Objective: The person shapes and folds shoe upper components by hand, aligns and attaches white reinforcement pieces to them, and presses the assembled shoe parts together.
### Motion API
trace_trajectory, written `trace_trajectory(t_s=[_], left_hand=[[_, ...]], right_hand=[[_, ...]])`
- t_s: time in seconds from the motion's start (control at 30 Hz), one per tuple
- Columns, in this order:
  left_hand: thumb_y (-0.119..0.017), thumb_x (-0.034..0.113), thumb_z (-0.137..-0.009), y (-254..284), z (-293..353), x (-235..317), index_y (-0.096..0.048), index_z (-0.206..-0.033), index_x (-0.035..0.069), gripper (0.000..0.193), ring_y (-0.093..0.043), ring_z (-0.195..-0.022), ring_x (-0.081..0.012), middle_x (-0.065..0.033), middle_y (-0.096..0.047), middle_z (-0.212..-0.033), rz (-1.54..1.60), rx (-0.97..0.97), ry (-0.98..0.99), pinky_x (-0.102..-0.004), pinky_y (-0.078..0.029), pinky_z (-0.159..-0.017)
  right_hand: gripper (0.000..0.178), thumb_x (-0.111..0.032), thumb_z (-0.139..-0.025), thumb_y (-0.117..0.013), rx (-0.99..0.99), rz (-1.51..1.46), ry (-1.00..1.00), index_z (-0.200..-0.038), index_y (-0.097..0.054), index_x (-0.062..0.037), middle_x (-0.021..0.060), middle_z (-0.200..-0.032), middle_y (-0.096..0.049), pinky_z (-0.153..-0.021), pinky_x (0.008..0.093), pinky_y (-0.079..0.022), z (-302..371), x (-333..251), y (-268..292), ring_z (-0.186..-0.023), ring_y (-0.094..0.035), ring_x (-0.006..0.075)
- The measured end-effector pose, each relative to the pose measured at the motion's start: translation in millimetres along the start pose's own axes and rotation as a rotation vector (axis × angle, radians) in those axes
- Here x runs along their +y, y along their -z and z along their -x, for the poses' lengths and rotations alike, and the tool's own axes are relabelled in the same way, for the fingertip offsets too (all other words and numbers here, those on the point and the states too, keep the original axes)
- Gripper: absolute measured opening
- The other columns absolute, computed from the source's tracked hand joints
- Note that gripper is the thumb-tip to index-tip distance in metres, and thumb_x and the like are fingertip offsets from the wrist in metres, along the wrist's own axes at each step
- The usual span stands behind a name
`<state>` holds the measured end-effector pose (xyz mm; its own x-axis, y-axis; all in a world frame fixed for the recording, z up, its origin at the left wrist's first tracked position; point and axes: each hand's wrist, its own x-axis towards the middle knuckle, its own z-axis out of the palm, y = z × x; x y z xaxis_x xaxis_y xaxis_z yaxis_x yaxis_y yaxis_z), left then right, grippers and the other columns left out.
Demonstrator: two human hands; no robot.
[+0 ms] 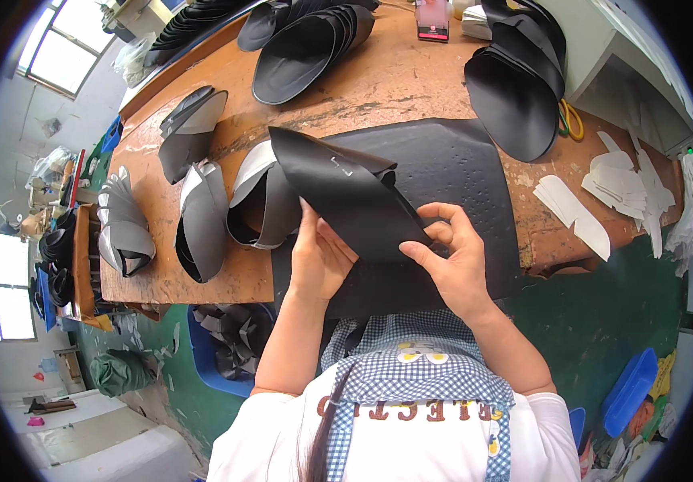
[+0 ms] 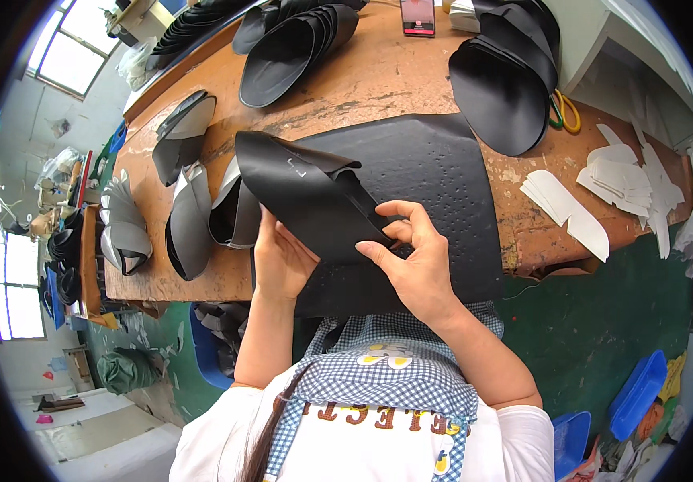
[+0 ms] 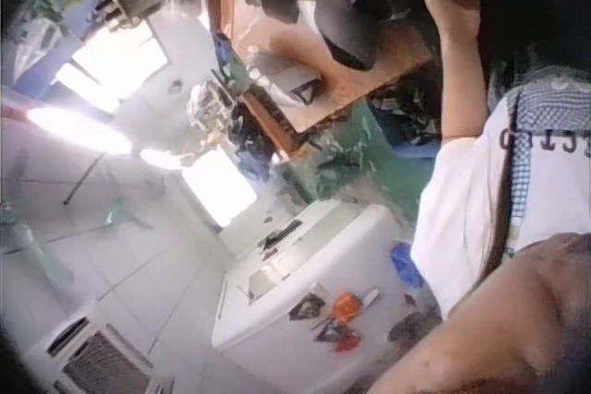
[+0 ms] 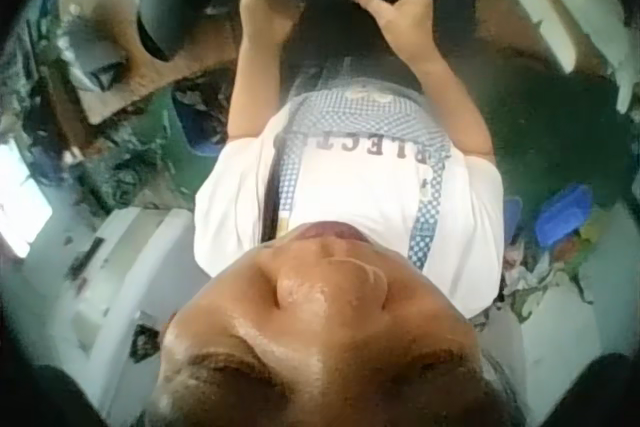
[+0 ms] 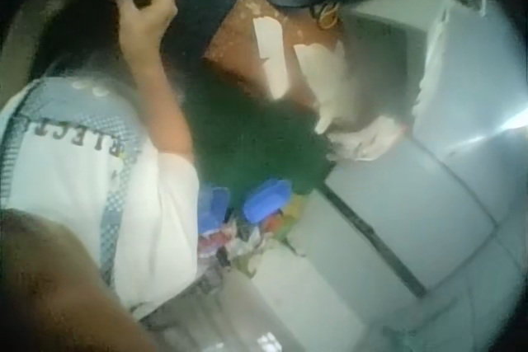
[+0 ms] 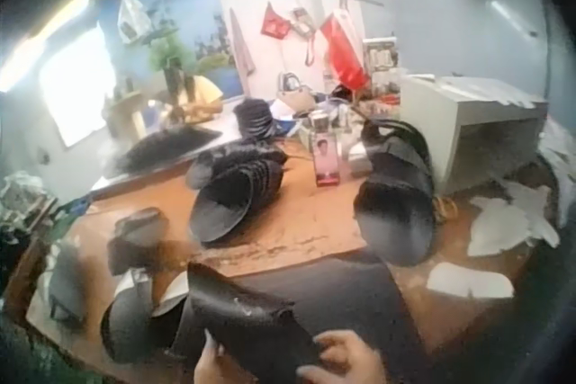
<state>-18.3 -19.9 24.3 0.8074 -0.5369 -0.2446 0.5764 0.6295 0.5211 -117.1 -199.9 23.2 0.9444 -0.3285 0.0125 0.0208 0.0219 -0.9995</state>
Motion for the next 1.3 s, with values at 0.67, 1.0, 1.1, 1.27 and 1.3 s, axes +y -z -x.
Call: trace_trajectory(t_s=[0.67,1.0,1.1,1.27,1.3], left_hand=[[-0.076,0.000,-0.086,-9,0,-1,-0.063,-0.122,-0.007,0.039,-0.074,-0.103,-0.0329,-0.0232,-0.073,-0.113,-0.496,-0.063,-0.120,-0.0414,-0.061,-0.091],[-0.080,-0.002,-0.084,-13,4,2,-0.070,-0.109,-0.005,0.027,-0.075,-0.091,-0.0219,-0.0153,-0.076,-0.102,-0.548,0.030,-0.163,-0.0355,-0.063,-0.083],[-0.078,-0.003,-0.085,-7,5,-1,-0.069,-0.112,-0.004,0.029,-0.075,-0.091,-0.0229,-0.0162,-0.075,-0.103,-0.568,0.043,-0.163,-0.0359,-0.063,-0.084],[-0.080,-0.004,-0.082,-9,6,-3,-0.071,-0.109,-0.005,0.028,-0.074,-0.087,-0.0195,-0.0141,-0.076,-0.101,-0.569,0.077,-0.175,-0.0340,-0.062,-0.082],[-0.081,-0.004,-0.082,-11,7,-5,-0.070,-0.110,-0.004,0.030,-0.074,-0.088,-0.0190,-0.0131,-0.075,-0.102,-0.579,0.102,-0.189,-0.0334,-0.062,-0.082]], right_hand=[[0.020,-0.010,-0.087,-0.080,-0.107,0.044,-0.039,-0.101,-0.075,0.0036,0.0064,-0.089,-0.071,-0.069,0.0265,-0.051,4,9,0,-0.078,-0.063,0.0092],[0.016,-0.016,-0.083,-0.081,-0.048,0.413,0.243,-0.091,-0.076,-0.0028,0.0076,-0.084,-0.072,-0.073,0.0371,-0.047,2,-1,-4,-0.073,-0.062,0.0231],[0.014,-0.017,-0.084,-0.080,-0.011,0.469,0.347,-0.088,-0.076,-0.0045,0.0063,-0.079,-0.071,-0.072,0.0364,-0.044,-3,-5,-6,-0.070,-0.060,0.0210],[0.012,-0.014,-0.084,-0.080,-0.035,0.353,0.278,-0.084,-0.075,-0.0029,0.0058,-0.072,-0.068,-0.067,0.0358,-0.045,-3,-3,-8,-0.068,-0.058,0.0204],[0.012,-0.014,-0.084,-0.080,-0.038,0.352,0.279,-0.084,-0.075,-0.0029,0.0058,-0.072,-0.068,-0.067,0.0358,-0.045,-2,-3,-8,-0.068,-0.058,0.0204]])
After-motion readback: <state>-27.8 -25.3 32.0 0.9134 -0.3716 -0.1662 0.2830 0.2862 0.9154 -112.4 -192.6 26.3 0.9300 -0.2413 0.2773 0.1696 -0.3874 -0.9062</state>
